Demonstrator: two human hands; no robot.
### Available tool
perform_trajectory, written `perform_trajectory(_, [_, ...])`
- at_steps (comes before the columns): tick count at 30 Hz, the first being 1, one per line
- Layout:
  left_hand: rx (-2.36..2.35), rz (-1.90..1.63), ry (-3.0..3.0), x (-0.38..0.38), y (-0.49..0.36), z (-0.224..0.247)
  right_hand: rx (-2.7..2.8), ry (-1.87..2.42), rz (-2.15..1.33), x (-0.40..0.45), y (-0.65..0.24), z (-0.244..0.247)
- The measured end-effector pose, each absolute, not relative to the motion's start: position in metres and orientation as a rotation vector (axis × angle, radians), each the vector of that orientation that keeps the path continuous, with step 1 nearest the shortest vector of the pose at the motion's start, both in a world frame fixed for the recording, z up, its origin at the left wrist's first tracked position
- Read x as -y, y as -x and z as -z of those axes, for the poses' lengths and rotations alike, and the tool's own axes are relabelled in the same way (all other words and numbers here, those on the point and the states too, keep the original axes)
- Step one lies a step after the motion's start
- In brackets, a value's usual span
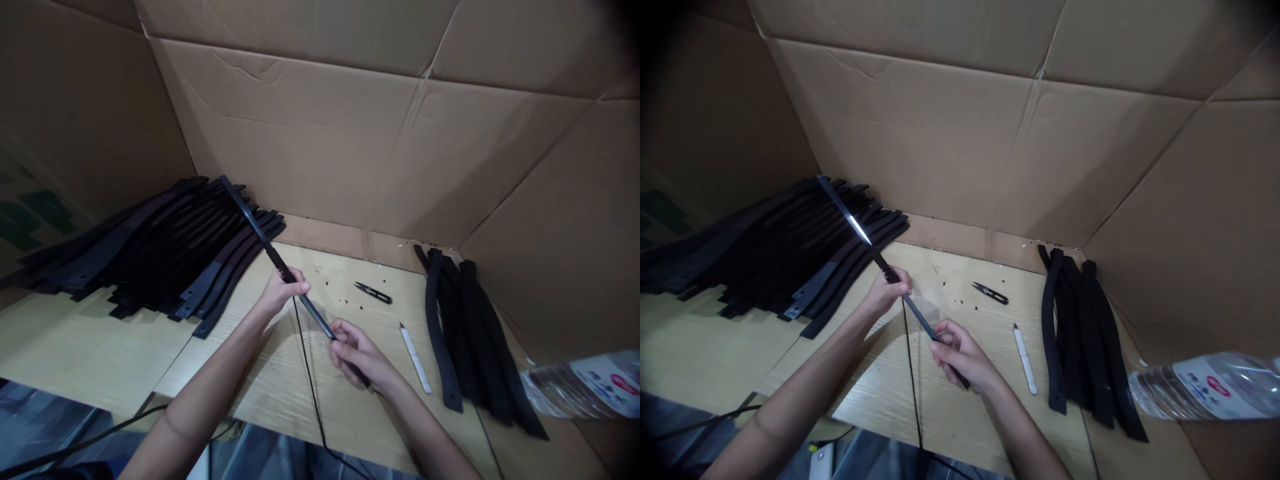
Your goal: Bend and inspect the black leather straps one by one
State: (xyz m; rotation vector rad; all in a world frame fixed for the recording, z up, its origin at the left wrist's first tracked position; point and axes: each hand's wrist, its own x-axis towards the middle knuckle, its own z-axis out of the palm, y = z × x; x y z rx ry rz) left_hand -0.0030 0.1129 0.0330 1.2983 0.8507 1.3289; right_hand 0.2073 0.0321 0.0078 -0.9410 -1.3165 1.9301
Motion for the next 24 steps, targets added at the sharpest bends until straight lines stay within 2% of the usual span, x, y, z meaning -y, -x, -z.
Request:
perform_trajectory(9, [-0.903,-1.317,-1.347,-0.1071,0.0031,-0.041,1.347,1.063,-1.799,-0.0344,-0.2053,-0.0028])
perform_trajectory(16, [-0.725,-1.265,-1.29,-0.1066,-0.0007,-0.0382,1.346,1.194,-1.825,-0.0322,-0.2048,-0.0037])
perform_trajectory(24, [-0.809,-1.37,-1.247,-0.1083,0.0002,-0.0384,1.428,0.938,-1.804,-0.0346,-0.2033,0.0008])
